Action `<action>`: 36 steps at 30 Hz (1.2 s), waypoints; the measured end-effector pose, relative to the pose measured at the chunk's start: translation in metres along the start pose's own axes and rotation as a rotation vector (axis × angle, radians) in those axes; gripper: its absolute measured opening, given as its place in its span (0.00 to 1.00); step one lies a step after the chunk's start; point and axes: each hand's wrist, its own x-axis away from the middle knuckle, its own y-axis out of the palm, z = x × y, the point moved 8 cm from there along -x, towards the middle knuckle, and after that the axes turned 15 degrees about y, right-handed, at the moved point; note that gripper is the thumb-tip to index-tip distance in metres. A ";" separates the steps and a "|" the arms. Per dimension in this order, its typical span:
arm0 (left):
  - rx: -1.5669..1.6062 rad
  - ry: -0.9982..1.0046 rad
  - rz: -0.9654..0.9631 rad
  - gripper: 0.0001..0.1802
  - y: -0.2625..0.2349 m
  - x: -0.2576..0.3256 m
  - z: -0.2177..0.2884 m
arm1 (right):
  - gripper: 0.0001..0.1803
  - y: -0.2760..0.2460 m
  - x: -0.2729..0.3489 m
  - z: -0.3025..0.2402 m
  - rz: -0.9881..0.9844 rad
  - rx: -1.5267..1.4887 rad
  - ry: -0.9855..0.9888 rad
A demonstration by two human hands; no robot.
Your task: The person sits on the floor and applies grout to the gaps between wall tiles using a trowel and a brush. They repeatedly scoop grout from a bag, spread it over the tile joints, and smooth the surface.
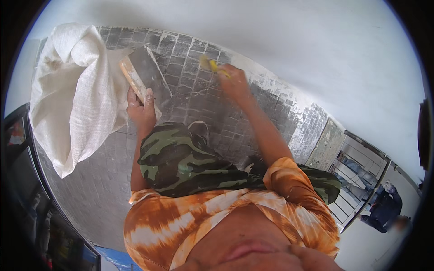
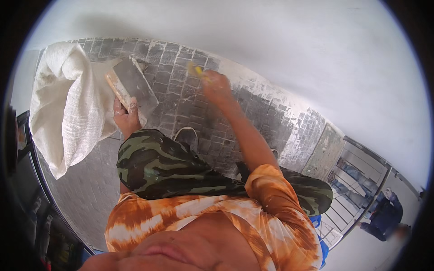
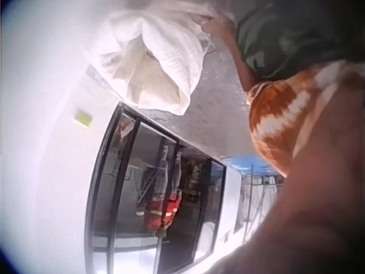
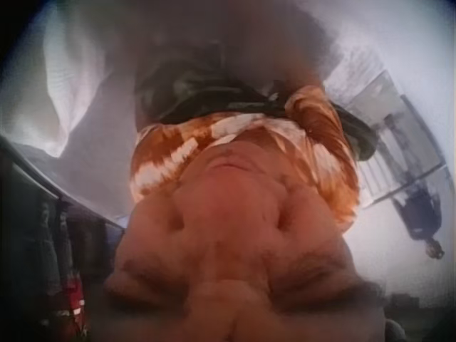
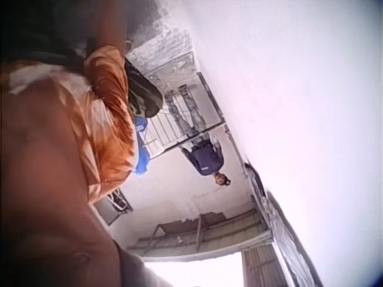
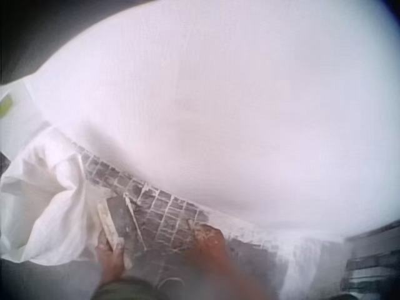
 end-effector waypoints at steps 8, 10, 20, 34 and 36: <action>0.184 0.082 0.128 0.27 0.030 -0.022 0.003 | 0.12 -0.028 -0.006 -0.016 0.163 -0.053 -0.094; 0.143 0.068 0.077 0.26 0.047 -0.030 0.003 | 0.13 0.044 -0.035 -0.043 -0.046 0.117 -0.051; -0.032 0.045 0.007 0.25 0.016 -0.043 0.021 | 0.13 -0.104 0.019 0.064 0.236 0.382 0.053; -0.969 0.031 -0.556 0.25 0.043 -0.062 0.020 | 0.13 -0.128 0.032 0.110 0.247 0.519 0.395; -1.169 -0.052 -0.552 0.22 0.051 -0.087 0.010 | 0.11 -0.160 0.052 0.109 0.317 0.432 0.321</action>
